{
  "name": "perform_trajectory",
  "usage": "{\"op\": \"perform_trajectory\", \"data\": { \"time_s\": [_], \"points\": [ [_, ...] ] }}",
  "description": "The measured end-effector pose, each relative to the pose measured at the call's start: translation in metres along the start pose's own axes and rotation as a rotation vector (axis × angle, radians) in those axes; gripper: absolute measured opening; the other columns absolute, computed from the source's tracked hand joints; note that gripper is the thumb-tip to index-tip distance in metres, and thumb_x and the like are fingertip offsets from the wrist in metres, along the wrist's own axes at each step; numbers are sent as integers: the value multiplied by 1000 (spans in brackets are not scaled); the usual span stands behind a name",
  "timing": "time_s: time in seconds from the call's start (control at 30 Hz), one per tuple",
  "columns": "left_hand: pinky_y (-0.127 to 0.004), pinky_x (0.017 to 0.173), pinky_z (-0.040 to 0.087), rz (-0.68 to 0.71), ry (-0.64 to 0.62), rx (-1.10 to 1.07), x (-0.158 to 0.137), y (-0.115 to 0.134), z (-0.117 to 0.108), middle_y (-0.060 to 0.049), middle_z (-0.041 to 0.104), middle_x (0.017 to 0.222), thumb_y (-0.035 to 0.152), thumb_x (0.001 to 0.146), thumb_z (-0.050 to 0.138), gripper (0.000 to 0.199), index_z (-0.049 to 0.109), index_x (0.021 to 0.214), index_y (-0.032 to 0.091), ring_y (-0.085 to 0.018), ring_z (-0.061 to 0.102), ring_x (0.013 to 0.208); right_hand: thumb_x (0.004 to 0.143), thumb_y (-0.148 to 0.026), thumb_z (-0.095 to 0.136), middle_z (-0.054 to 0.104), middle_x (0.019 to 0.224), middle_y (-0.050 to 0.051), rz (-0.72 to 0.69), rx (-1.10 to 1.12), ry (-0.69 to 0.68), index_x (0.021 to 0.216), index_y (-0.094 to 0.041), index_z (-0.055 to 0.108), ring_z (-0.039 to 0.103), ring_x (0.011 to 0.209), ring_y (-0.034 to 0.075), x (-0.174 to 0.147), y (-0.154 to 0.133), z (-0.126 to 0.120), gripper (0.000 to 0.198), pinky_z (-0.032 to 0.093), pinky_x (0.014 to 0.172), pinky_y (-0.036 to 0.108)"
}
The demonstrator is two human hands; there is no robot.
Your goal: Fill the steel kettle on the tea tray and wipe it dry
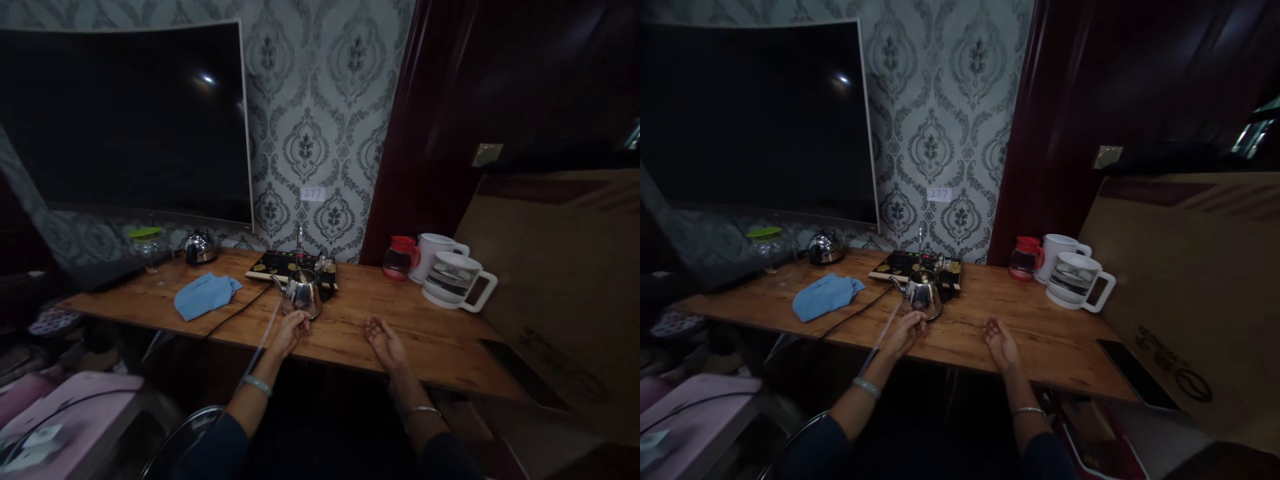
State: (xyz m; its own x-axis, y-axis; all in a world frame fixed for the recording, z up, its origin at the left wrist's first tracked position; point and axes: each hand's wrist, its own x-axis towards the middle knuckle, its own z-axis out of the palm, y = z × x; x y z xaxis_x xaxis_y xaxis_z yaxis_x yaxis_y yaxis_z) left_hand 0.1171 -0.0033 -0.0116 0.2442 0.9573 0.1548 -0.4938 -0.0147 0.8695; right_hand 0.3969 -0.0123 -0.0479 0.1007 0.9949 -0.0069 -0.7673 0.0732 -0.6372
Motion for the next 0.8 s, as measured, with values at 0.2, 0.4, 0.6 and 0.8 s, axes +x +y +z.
{"op": "perform_trajectory", "data": {
  "time_s": [0.2,0.4,0.6,0.8],
  "points": [
    [-23,55,38,-6,-12,-8,-1,-4,-1,0,59,56,38,70,70,28,64,80,13,-10,53,52,83,-23,61,68,89,2,27,-15,30,89,-21,67,64,83,14,-1,-1,-4,9,56,79,31],
    [-23,55,37,-7,-17,-12,-5,-4,3,0,58,56,38,70,69,28,63,80,13,-10,53,51,83,-20,55,68,89,3,57,-26,102,89,-21,67,65,81,14,0,0,-8,14,57,71,29],
    [-23,55,38,-15,-12,5,-8,-3,5,0,58,55,38,69,69,28,62,78,13,-10,52,50,81,-24,61,68,89,3,51,-75,114,89,-21,67,65,83,14,1,1,-11,11,57,76,29],
    [-23,51,37,-5,29,54,-10,-1,8,0,56,53,42,65,67,31,62,73,12,-10,51,49,80,-22,61,67,92,4,54,-91,113,88,-21,67,66,82,15,1,0,-12,10,59,73,30]
  ]
}}
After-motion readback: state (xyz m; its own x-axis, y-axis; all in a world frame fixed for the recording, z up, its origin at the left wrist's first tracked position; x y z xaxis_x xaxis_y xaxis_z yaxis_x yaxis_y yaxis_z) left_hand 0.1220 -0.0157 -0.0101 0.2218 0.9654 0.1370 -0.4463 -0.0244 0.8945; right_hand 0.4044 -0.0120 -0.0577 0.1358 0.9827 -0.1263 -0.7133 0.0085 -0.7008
